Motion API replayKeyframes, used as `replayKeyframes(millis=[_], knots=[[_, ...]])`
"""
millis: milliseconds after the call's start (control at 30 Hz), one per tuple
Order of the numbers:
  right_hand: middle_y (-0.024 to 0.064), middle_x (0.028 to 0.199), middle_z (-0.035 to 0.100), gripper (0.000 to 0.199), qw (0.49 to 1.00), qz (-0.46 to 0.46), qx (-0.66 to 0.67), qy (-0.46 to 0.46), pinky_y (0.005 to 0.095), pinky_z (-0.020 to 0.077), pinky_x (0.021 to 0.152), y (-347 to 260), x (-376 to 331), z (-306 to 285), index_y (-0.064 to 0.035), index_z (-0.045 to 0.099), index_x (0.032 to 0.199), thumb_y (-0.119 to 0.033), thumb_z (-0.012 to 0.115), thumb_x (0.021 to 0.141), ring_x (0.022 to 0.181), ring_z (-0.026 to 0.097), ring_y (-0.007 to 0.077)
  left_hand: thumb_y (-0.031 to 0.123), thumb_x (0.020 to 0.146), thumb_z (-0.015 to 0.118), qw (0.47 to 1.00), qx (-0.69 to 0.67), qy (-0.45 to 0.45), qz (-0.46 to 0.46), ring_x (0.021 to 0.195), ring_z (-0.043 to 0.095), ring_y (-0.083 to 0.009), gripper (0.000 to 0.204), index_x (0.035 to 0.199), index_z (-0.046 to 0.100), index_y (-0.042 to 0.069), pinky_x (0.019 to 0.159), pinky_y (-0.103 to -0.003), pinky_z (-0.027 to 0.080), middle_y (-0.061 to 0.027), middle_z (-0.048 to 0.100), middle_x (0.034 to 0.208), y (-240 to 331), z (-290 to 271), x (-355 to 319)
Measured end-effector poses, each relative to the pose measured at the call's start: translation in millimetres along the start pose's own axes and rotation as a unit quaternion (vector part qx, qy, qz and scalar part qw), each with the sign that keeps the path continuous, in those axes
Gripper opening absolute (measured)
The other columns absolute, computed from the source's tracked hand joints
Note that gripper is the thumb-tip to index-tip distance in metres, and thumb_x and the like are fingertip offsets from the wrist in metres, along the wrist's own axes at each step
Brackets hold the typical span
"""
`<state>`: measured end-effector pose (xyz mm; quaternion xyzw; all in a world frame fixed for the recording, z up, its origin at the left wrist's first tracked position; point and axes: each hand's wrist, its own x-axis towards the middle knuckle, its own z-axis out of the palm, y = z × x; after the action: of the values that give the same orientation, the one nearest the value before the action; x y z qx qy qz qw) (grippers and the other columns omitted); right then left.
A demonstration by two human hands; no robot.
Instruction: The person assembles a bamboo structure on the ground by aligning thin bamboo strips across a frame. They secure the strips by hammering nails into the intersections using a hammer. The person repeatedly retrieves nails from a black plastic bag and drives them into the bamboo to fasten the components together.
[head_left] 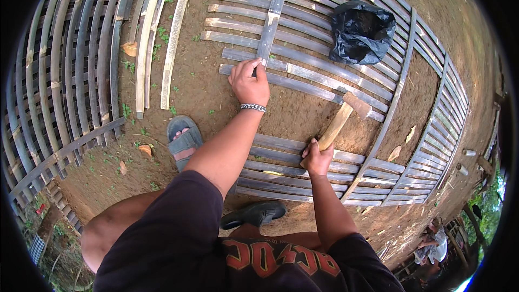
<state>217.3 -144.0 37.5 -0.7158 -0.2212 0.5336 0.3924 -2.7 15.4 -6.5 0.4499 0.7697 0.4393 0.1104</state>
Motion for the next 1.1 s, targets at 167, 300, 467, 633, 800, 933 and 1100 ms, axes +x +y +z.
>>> replayKeyframes(millis=[167, 300, 467, 633, 800, 933, 1100], knots=[[0.0063, 0.069, 0.055, 0.020, 1.000, 0.013, -0.020, -0.012, 0.0309, 0.0469, 0.047, -6, 2, -1, -0.0013, 0.042, 0.109, -0.002, 0.059, 0.099, 0.049, 0.054, 0.0152, 0.012, 0.083, 0.075, 0.999, 0.047, -0.002, -0.002, 0.096, 0.064, -0.0267, 0.011, 0.093, 0.076, 0.013, 0.089, -0.043, 0.046, -0.0031, 0.069, 0.096, 7, 0, 0], [0.0060, 0.069, 0.055, 0.021, 0.997, 0.027, -0.059, -0.030, 0.0298, 0.0464, 0.047, -12, 3, 0, -0.0014, 0.042, 0.108, -0.004, 0.061, 0.098, 0.050, 0.055, 0.0145, 0.014, 0.084, 0.074, 0.999, 0.040, -0.008, -0.008, 0.096, 0.063, -0.0271, 0.009, 0.093, 0.076, 0.014, 0.090, -0.045, 0.044, -0.0028, 0.068, 0.097, 6, 0, 1], [0.0045, 0.067, 0.055, 0.023, 0.997, 0.024, -0.076, -0.018, 0.0292, 0.0460, 0.046, -8, 2, 0, -0.0020, 0.043, 0.107, -0.008, 0.063, 0.099, 0.050, 0.055, 0.0136, 0.014, 0.085, 0.074, 0.999, 0.041, -0.013, -0.009, 0.096, 0.063, -0.0271, 0.010, 0.094, 0.076, 0.015, 0.090, -0.044, 0.044, -0.0027, 0.069, 0.097, 11, -2, 2], [0.0040, 0.069, 0.059, 0.019, 0.992, -0.004, -0.120, -0.029, 0.0280, 0.0464, 0.047, -7, -1, 1, -0.0020, 0.049, 0.102, -0.013, 0.064, 0.100, 0.052, 0.057, 0.0129, 0.015, 0.086, 0.072, 0.999, 0.045, -0.008, -0.011, 0.097, 0.063, -0.0276, 0.009, 0.094, 0.074, 0.015, 0.089, -0.044, 0.044, -0.0025, 0.068, 0.098, 11, -1, 3], [0.0125, 0.070, 0.063, 0.025, 0.940, -0.088, -0.310, -0.109, 0.0391, 0.0513, 0.058, -41, -5, 19, 0.0005, 0.055, 0.105, -0.020, 0.067, 0.099, 0.060, 0.065, 0.0230, 0.015, 0.085, 0.073, 0.999, 0.049, -0.008, -0.017, 0.098, 0.063, -0.0279, 0.008, 0.094, 0.074, 0.015, 0.089, -0.046, 0.043, -0.0026, 0.068, 0.098, 15, 0, 2], [0.0239, 0.080, 0.067, 0.029, 0.910, -0.121, -0.360, -0.167, 0.0501, 0.0526, 0.069, -65, 2, 44, -0.0015, 0.057, 0.116, -0.022, 0.066, 0.097, 0.076, 0.067, 0.0468, 0.015, 0.085, 0.073, 0.998, 0.055, -0.004, -0.024, 0.098, 0.063, -0.0277, 0.008, 0.093, 0.074, 0.015, 0.089, -0.046, 0.043, -0.0029, 0.067, 0.098, 11, -2, 3], [0.0267, 0.086, 0.069, 0.040, 0.892, -0.141, -0.387, -0.187, 0.0512, 0.0535, 0.070, -79, 10, 56, -0.0023, 0.055, 0.131, -0.022, 0.065, 0.097, 0.082, 0.069, 0.0474, 0.016, 0.086, 0.073, 0.999, 0.041, -0.011, -0.034, 0.098, 0.062, -0.0275, 0.007, 0.092, 0.075, 0.014, 0.089, -0.045, 0.043, -0.0031, 0.067, 0.098, 15, -1, 4]])
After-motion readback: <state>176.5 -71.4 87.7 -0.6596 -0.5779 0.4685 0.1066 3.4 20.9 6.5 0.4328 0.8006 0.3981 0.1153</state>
